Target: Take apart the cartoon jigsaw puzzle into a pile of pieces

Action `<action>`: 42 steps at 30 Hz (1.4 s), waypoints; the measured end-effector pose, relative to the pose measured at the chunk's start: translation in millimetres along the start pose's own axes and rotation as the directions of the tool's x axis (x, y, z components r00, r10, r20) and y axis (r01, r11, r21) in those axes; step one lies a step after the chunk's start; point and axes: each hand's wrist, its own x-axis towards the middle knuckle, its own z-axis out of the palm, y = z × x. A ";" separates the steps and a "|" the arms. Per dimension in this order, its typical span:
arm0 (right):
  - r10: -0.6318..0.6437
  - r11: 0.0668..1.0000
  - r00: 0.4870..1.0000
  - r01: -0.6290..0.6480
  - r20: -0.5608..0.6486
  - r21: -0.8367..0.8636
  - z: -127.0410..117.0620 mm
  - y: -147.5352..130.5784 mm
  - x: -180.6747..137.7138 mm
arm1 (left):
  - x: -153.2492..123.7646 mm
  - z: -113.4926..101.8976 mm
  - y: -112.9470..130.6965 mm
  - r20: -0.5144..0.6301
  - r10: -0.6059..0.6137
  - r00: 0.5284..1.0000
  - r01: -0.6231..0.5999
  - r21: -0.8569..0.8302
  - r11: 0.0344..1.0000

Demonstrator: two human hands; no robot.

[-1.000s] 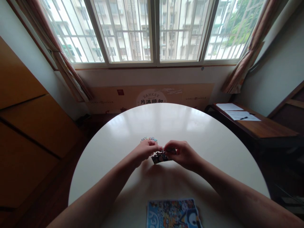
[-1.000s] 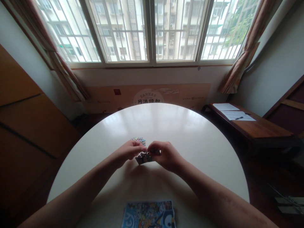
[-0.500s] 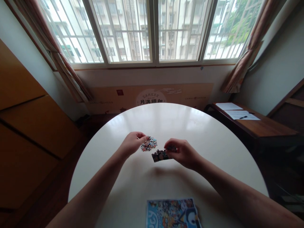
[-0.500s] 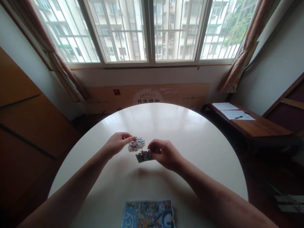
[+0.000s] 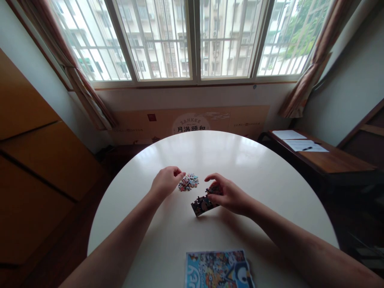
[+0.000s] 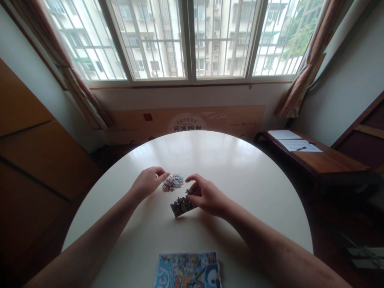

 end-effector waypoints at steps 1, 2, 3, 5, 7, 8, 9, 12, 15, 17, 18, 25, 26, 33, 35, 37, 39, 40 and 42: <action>0.005 1.000 1.000 -0.005 0.004 0.015 0.3 0.0 0.2 | -1.5 -1.4 2.6 -0.037 0.026 0.999 -0.026 0.006 1.000; 0.008 1.000 1.000 -0.009 0.007 0.025 0.7 0.5 0.4 | -3.5 -2.7 6.2 -0.061 0.062 0.996 -0.062 -0.001 0.998; 0.010 0.999 1.000 -0.010 0.003 0.030 1.0 1.3 0.6 | -6.2 -3.5 10.6 -0.070 0.106 0.992 -0.108 -0.023 0.994; 0.009 0.999 1.000 -0.009 -0.010 0.036 1.6 3.8 0.9 | -13.4 -3.1 21.6 -0.040 0.201 0.979 -0.204 -0.107 0.973; 0.012 0.999 1.000 -0.011 -0.025 0.046 2.0 6.5 0.9 | -21.9 -0.2 33.3 0.024 0.271 0.962 -0.261 -0.201 0.944; 0.014 0.999 0.999 -0.012 -0.031 0.051 2.1 7.5 0.8 | -25.8 1.8 38.6 0.055 0.290 0.955 -0.271 -0.229 0.935; 0.016 0.998 0.999 -0.014 -0.034 0.057 2.3 8.2 0.6 | -29.2 3.9 43.1 0.083 0.303 0.949 -0.275 -0.249 0.929; 0.021 0.996 0.999 -0.018 -0.030 0.092 3.1 8.4 0.0 | -34.4 8.8 50.5 0.144 0.319 0.937 -0.273 -0.273 0.923; 0.032 0.987 0.999 -0.028 -0.027 0.160 4.6 7.2 0.7 | -33.3 10.1 49.9 0.173 0.306 0.936 -0.245 -0.304 0.921; 0.047 0.972 0.998 -0.036 -0.039 0.232 5.4 6.6 2.1 | -31.3 10.2 47.6 0.174 0.281 0.944 -0.207 -0.352 0.913; 0.054 0.961 0.997 -0.038 -0.050 0.273 5.7 6.4 2.9 | -30.3 10.4 46.5 0.177 0.268 0.947 -0.184 -0.385 0.904; 0.044 0.939 0.991 0.003 -0.128 0.343 5.2 7.2 4.1 | -28.0 13.7 44.7 0.325 0.152 0.933 0.086 -0.612 0.786; 0.039 0.946 0.990 0.007 -0.136 0.325 5.3 7.6 3.9 | -28.1 13.1 45.5 0.342 0.141 0.929 0.114 -0.626 0.772; -0.020 0.981 0.986 0.051 -0.164 0.189 5.3 8.0 2.1 | -28.0 7.5 50.8 0.454 0.061 0.889 0.276 -0.636 0.720; -0.048 0.990 0.983 0.069 -0.175 0.119 4.6 5.7 1.1 | -26.7 7.8 49.4 0.473 0.035 0.880 0.309 -0.628 0.714; -0.056 0.993 0.982 0.074 -0.182 0.093 4.0 3.1 0.5 | -24.2 7.6 45.0 0.454 0.027 0.891 0.296 -0.626 0.721; -0.037 0.990 0.982 0.061 -0.183 0.129 3.5 0.9 0.5 | -20.0 5.1 37.4 0.379 0.024 0.925 0.222 -0.592 0.775; -0.019 0.985 0.984 0.049 -0.180 0.164 3.4 0.0 0.8 | -17.4 2.7 32.6 0.324 0.019 0.946 0.169 -0.541 0.824; 0.028 0.969 0.987 0.013 -0.159 0.248 2.9 -1.0 1.8 | -11.6 -3.6 22.1 0.200 0.000 0.980 0.072 -0.352 0.933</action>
